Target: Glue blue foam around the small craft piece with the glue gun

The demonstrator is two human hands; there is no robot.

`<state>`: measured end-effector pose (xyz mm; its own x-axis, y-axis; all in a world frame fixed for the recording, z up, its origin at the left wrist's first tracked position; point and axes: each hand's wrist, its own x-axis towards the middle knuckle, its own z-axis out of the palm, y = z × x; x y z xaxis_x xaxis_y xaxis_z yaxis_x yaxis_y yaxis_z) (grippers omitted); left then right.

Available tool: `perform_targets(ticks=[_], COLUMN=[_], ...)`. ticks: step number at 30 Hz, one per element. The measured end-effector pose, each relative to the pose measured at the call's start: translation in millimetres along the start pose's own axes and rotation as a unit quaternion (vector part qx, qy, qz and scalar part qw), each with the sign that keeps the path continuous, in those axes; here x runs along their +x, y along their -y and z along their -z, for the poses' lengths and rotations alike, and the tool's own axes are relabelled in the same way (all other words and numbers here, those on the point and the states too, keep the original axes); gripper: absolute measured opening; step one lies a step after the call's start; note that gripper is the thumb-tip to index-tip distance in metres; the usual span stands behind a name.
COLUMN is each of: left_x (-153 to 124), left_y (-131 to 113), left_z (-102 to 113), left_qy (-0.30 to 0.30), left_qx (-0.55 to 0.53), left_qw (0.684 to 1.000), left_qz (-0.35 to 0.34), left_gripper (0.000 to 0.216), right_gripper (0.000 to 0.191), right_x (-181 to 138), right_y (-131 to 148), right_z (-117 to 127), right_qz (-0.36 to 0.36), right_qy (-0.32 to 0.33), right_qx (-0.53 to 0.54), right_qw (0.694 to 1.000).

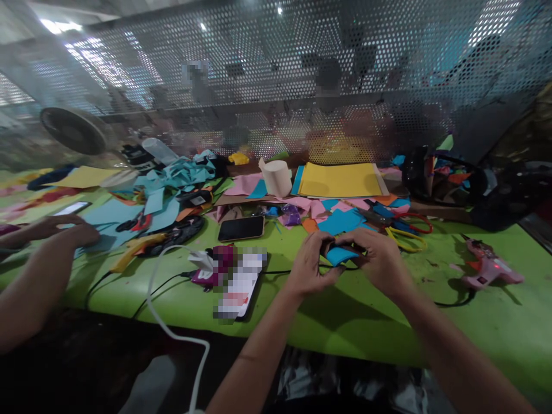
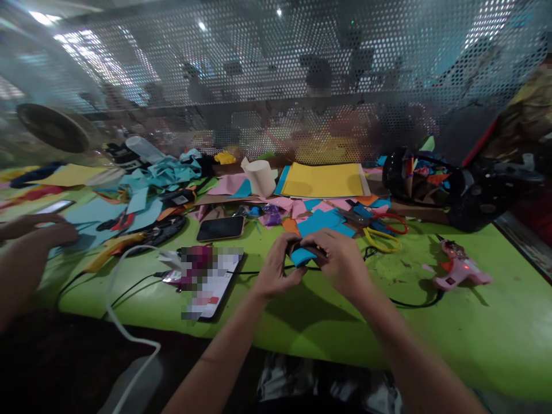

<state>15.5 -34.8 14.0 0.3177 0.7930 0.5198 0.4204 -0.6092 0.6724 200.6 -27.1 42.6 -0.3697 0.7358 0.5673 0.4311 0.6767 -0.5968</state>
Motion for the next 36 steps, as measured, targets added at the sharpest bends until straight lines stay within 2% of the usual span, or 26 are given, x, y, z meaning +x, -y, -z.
perform_targets(ticks=[6,17,25,31,36], left_x=[0,0,1,1,0], left_y=[0,1,-2,-3,0], left_z=[-1,-1,-1,0,0], left_qy=[0.015,0.03,0.04,0.071,0.09], left_qx=[-0.013,-0.024,-0.03,-0.016,-0.019], left_qw=[1.0,0.999,0.998,0.997,0.995], left_qz=[-0.008,0.017,0.022,0.033,0.044], left_gripper=[0.043,0.042,0.036,0.033,0.039], right_gripper=[0.009,0.014,0.015,0.009,0.013], right_x=[-1,3,3,2,5], right_y=[1,2,1,-2,-3], right_z=[1,6,8,10,12], right_qz=[0.007,0.05,0.033,0.027,0.025], right_qy=[-0.01,0.028,0.041,0.044,0.061], right_qx=[-0.006,-0.006,-0.019,-0.027,-0.02], right_qw=[1.0,0.998,0.998,0.998,0.998])
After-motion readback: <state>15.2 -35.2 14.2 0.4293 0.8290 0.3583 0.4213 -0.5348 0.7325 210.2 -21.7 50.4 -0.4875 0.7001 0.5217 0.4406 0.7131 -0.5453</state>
